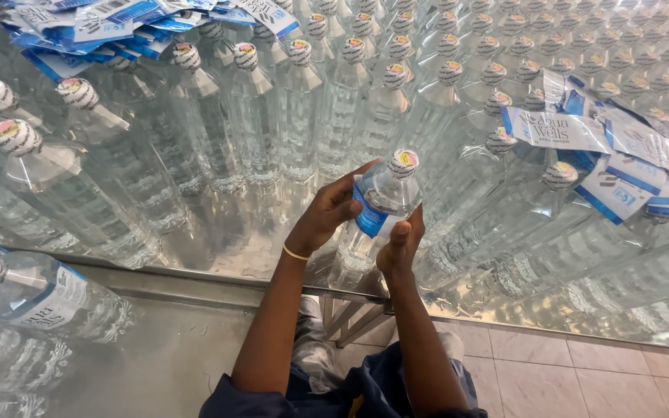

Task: Applying adhesive labels to the necks of plastic water bottles on a production table.

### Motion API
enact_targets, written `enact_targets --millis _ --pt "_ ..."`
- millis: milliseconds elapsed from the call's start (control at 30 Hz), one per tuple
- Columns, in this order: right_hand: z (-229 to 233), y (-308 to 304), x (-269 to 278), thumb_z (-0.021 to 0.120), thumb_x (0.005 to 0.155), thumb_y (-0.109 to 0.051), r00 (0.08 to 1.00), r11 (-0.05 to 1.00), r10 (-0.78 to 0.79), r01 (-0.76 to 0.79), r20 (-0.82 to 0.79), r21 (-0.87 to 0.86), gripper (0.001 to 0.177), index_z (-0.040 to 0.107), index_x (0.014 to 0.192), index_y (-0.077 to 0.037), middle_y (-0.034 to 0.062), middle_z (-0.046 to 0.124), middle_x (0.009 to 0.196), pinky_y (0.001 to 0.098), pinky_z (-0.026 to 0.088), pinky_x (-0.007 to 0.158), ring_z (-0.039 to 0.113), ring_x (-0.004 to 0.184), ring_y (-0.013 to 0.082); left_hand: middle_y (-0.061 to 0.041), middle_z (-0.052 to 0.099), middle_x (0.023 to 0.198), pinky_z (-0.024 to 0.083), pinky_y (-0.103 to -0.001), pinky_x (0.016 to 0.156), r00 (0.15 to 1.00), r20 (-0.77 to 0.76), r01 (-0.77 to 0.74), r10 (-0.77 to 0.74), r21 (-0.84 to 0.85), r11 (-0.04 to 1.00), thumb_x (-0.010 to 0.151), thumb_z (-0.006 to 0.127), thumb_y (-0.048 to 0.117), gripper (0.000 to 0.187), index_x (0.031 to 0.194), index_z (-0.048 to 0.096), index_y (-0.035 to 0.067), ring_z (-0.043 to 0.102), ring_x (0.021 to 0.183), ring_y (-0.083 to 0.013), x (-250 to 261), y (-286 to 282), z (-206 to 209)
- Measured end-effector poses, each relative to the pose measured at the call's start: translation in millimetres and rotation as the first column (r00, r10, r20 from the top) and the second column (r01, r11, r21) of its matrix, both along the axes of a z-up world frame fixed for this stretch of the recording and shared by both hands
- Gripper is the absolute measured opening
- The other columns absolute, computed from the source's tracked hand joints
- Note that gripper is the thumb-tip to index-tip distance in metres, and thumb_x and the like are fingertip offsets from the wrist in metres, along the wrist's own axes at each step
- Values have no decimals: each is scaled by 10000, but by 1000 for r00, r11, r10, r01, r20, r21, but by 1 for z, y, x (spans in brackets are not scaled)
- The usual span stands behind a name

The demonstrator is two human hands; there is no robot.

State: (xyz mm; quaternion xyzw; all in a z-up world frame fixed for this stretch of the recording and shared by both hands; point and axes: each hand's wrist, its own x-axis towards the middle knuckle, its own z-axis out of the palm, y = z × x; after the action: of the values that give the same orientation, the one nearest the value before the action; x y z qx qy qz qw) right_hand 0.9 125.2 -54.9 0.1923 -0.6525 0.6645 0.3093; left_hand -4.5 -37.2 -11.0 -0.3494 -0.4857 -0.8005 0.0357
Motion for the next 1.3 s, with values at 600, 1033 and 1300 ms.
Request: enact_targets --millis 600,1033,1300 --pt "34 -30 86 979 826 -370 977 968 -192 172 97 184 1088 369 1637 24 237 434 1457 595 425 1205 498 1401 452 -221 650 1507 462 -625 1175 876 -220 -483 430 -385 787 919 805 576 885 1595 551 63 603 1425 -473 77 -32 102" --pt "-11 -36 97 973 850 -276 888 848 -373 443 -268 290 968 466 1579 110 286 423 1548 543 478 1153 490 1432 485 -197 580 1602 386 -588 1253 931 -129 -365 342 -269 891 1014 721 453 726 1621 547 95 543 1495 -389 62 -5 94" --pt "-40 -26 158 779 1013 -135 964 905 -165 232 -206 356 486 624 1463 -38 186 491 1514 478 529 1218 554 1442 337 -119 582 1635 455 -429 1223 962 -39 -266 271 -376 888 1022 639 542 766 1638 435 135 562 1503 -264 65 -16 96"
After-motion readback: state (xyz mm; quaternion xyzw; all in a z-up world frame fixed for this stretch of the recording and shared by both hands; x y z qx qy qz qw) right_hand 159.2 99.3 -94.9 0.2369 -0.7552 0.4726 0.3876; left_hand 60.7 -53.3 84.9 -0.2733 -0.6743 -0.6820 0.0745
